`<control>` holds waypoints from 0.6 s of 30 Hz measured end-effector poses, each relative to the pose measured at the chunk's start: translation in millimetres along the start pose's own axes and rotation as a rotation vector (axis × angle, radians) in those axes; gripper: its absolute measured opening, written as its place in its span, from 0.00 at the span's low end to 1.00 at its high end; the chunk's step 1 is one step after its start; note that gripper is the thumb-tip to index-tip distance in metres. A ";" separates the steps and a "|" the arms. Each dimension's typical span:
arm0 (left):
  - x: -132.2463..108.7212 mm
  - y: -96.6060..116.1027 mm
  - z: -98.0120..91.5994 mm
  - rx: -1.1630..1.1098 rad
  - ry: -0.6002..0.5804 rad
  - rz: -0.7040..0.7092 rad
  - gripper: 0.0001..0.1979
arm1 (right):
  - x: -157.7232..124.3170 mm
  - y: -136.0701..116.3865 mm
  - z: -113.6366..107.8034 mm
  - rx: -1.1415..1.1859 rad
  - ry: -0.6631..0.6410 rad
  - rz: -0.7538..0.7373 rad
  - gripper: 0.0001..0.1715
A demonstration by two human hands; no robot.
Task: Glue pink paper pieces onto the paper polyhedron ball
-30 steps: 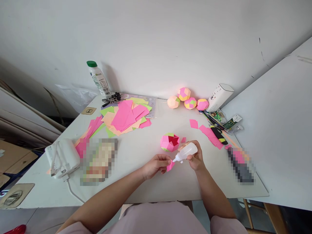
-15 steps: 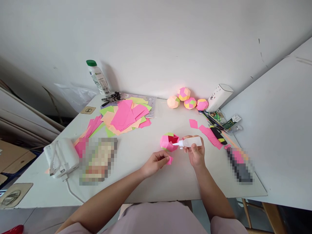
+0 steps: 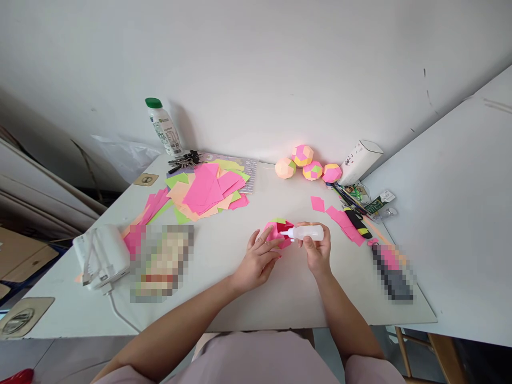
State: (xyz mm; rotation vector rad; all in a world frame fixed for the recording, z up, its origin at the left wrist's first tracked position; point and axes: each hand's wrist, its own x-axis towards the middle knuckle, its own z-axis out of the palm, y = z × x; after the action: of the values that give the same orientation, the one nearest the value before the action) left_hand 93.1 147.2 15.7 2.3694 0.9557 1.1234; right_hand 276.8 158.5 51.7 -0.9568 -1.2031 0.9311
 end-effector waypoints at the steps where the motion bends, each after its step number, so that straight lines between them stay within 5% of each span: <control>1: 0.1 -0.6 0.7 -0.007 -0.012 -0.003 0.12 | 0.1 -0.4 0.1 -0.008 -0.003 -0.002 0.17; 18: -2.4 -3.2 8.3 -0.004 -0.029 0.056 0.11 | -1.0 -6.3 -1.0 -0.058 0.027 -0.027 0.20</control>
State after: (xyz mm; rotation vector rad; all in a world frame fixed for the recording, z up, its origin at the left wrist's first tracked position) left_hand 97.2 147.6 7.4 2.4162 0.8819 1.1069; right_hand 278.1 155.4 57.2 -0.9941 -1.2228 0.8626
